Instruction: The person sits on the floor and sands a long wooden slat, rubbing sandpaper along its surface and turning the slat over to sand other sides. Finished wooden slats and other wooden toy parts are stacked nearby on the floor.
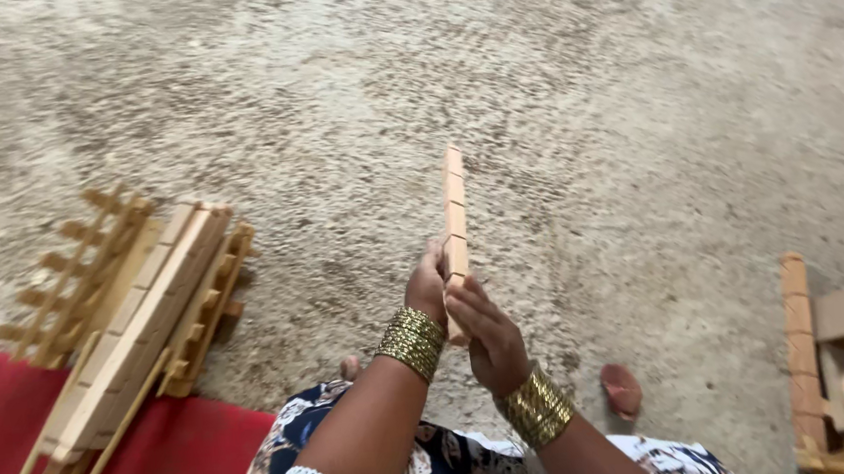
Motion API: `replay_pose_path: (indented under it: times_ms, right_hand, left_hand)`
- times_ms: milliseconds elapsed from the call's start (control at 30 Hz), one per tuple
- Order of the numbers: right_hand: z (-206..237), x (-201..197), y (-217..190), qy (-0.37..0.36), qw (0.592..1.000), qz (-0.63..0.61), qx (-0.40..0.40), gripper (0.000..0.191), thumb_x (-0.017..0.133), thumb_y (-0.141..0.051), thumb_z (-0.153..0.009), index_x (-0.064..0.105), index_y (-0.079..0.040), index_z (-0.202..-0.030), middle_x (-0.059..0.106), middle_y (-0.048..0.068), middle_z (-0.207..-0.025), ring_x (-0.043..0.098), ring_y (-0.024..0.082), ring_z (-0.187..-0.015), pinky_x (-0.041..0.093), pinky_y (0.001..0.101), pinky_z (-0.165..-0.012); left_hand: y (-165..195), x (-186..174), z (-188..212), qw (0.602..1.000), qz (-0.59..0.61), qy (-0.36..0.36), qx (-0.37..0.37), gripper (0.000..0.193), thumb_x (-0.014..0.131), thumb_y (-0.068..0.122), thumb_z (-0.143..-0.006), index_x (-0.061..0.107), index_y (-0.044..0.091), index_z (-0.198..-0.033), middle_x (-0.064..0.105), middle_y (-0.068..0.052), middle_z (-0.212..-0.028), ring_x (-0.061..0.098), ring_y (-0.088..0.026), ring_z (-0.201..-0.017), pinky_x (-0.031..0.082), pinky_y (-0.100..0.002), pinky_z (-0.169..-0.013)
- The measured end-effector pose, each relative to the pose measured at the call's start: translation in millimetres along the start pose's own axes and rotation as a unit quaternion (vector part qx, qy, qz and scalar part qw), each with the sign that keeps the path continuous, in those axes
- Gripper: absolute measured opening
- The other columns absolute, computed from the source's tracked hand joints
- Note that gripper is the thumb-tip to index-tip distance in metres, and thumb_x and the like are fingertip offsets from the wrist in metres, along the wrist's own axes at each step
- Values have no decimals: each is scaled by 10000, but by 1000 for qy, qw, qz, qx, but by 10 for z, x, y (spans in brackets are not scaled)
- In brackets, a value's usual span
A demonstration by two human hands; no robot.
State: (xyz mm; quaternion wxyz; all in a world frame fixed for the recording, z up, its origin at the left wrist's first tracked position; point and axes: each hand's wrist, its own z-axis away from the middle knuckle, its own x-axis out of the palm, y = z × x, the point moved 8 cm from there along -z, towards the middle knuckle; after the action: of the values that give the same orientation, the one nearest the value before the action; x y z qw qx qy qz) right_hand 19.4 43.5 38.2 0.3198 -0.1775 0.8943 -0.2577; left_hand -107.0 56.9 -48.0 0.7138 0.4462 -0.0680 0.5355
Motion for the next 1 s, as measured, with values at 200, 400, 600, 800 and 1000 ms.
replay_pose_path:
  times_ms: [200, 400, 600, 800, 1000]
  right_hand:
    - [-44, -23, 108, 11, 1000, 6, -19, 310, 479, -60, -1053, 643, -57, -1316, 644, 135, -1398, 515, 296, -1407, 449, 423, -1211]
    - [2, -434, 626, 49, 981, 139, 124, 351, 527, -110, -1024, 601, -35, -1358, 571, 187, -1450, 478, 338, -1422, 450, 420, -1144]
    - [-51, -99, 195, 4, 996, 82, 23, 368, 541, -53, -1038, 568, -30, -1404, 554, 176, -1481, 465, 327, -1444, 449, 455, -1190]
    - [-42, 10, 8, -38, 999, -24, 13, 339, 642, -142, -989, 636, -102, -1325, 610, 108, -1428, 466, 333, -1439, 476, 412, -1155]
    - [-121, -295, 259, 50, 994, 95, 25, 288, 570, -87, -1031, 650, -60, -1307, 622, 160, -1398, 525, 305, -1394, 508, 431, -1136]
  left_hand:
    - [-157, 27, 68, 998, 30, 18, -49, 431, 409, 380, -1076, 617, 4, -1109, 620, -65, -810, 580, -156, -629, 511, -285, -553]
    - [-275, 371, 246, 965, -233, -90, 78, 386, 342, 301, -1074, 622, 40, -1130, 685, -104, -889, 681, -151, -727, 589, -270, -672]
    - [-199, 26, -40, 994, -106, -14, -5, 378, 361, 352, -1080, 601, 68, -1145, 661, -87, -895, 656, -145, -681, 578, -280, -610]
    - [-151, -118, -315, 998, -18, -43, 33, 410, 427, 381, -1067, 608, 16, -1108, 638, -118, -888, 626, -174, -671, 526, -296, -551]
    - [-361, 108, -128, 983, -163, -81, 34, 390, 337, 266, -1057, 595, 11, -1200, 649, -162, -1060, 680, -182, -854, 609, -309, -749]
